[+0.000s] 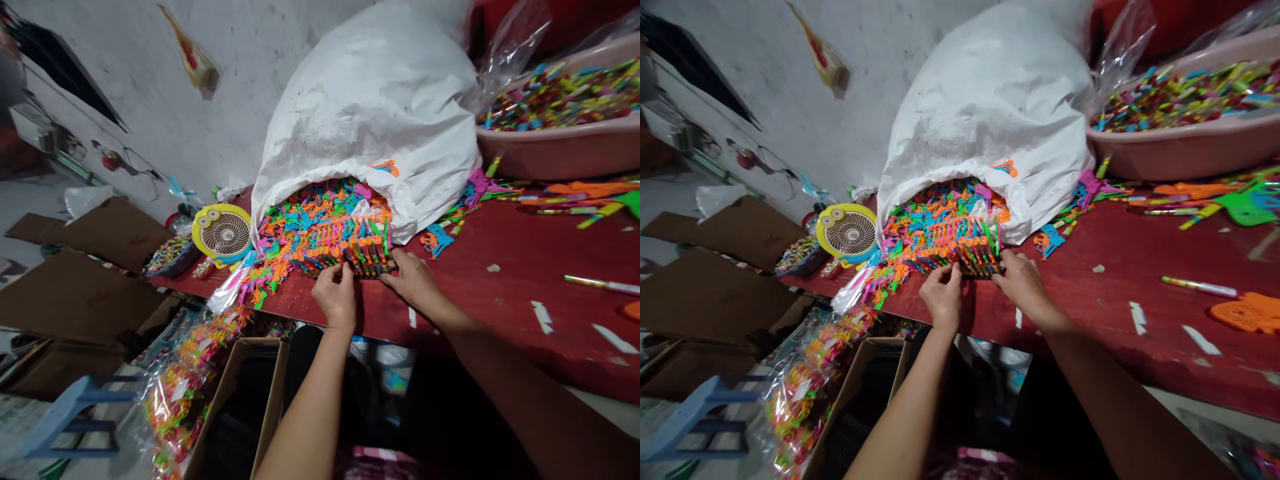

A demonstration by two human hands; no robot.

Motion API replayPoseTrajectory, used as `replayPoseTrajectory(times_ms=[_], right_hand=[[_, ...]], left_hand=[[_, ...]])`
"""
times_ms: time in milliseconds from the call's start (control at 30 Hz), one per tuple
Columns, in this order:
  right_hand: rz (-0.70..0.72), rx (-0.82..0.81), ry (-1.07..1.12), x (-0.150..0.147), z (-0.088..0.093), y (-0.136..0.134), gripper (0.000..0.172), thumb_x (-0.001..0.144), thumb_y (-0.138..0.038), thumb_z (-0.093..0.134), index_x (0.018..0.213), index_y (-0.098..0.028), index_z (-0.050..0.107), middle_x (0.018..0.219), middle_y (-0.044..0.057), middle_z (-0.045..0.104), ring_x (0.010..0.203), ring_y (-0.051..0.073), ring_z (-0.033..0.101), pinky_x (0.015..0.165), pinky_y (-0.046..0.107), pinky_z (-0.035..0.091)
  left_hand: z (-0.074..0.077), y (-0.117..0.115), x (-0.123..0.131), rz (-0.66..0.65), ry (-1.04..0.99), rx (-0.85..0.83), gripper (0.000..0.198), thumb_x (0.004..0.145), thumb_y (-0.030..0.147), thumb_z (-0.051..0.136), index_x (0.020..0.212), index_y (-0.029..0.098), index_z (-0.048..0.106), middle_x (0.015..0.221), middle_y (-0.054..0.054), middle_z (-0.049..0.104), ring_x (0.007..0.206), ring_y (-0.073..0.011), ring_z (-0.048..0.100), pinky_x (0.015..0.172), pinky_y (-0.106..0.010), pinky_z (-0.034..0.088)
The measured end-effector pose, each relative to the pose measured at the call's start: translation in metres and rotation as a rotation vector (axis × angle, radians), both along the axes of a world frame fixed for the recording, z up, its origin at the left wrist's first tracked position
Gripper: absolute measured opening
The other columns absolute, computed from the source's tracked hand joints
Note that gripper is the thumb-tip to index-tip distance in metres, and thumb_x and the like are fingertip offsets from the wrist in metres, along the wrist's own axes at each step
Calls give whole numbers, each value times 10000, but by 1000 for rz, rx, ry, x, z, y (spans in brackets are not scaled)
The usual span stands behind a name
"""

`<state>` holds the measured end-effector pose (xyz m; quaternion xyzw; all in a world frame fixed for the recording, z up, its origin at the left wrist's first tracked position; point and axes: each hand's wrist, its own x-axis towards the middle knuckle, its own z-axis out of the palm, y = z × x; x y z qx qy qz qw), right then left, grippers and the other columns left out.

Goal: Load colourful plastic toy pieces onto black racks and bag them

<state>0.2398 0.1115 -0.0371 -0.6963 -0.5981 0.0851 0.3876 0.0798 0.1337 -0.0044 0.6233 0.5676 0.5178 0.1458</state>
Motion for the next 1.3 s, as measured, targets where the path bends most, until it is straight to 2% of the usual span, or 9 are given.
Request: replayPoseTrajectory(times_ms=[233, 367, 767, 900, 1033, 1167, 1233, 1300], right_hand=[[-3, -13, -5, -2, 4, -2, 142, 756, -225, 643, 860, -197, 551, 861, 49, 686, 819, 214, 580, 653, 276, 319], [-21, -13, -49, -3, 6, -3, 128, 765, -224, 635, 860, -196, 555, 849, 55, 678, 801, 213, 574, 641, 280, 303], [-22, 10, -43, -1, 6, -2, 127, 751, -248, 632, 795, -212, 519, 780, 46, 668, 744, 209, 568, 611, 282, 300], [-3, 28, -26, 0, 3, -1, 113, 756, -262, 609, 780, -213, 510, 762, 49, 663, 734, 211, 573, 613, 286, 317], [34, 78, 79, 4, -5, 0, 100, 760, -285, 581, 801, -213, 526, 772, 41, 675, 740, 204, 589, 644, 285, 378], [69, 91, 172, 8, -14, 3, 134, 764, -322, 579, 831, -211, 547, 805, 39, 679, 754, 196, 602, 664, 287, 420], [73, 84, 214, 9, -17, 5, 157, 756, -347, 586, 831, -213, 550, 809, 37, 676, 766, 196, 608, 675, 290, 435], [78, 74, 267, 8, -18, 6, 185, 743, -377, 598, 816, -215, 547, 794, 35, 671, 760, 193, 609, 680, 292, 446]], left_hand=[[15, 0, -1, 0, 117, -76, 178, 814, 318, 641, 761, 184, 747, 719, -39, 735, 654, -157, 649, 634, -244, 445], [15, 0, 3, 11, 216, -54, 152, 801, 295, 646, 726, 200, 737, 715, -37, 734, 638, -158, 638, 629, -247, 425], [3, 3, 20, 36, 137, -50, 175, 834, 269, 619, 725, 186, 728, 701, -31, 717, 660, -157, 636, 672, -251, 444], [-3, 6, 20, 29, 109, -39, 144, 849, 265, 632, 794, 182, 736, 791, -55, 735, 745, -174, 664, 732, -269, 474], [-8, 6, 15, -31, 33, -17, 100, 842, 231, 661, 877, 178, 738, 877, -70, 731, 828, -180, 675, 787, -283, 497], [-16, 3, 6, -107, -81, -18, 116, 822, 210, 678, 928, 178, 713, 870, -45, 679, 738, -136, 639, 708, -249, 504], [-22, 5, -4, -87, -150, -38, 154, 813, 243, 687, 949, 170, 682, 883, -37, 642, 669, -115, 602, 656, -240, 498], [-28, 13, -17, -8, -187, -57, 229, 794, 290, 704, 974, 161, 644, 922, -42, 610, 670, -117, 584, 672, -261, 506]])
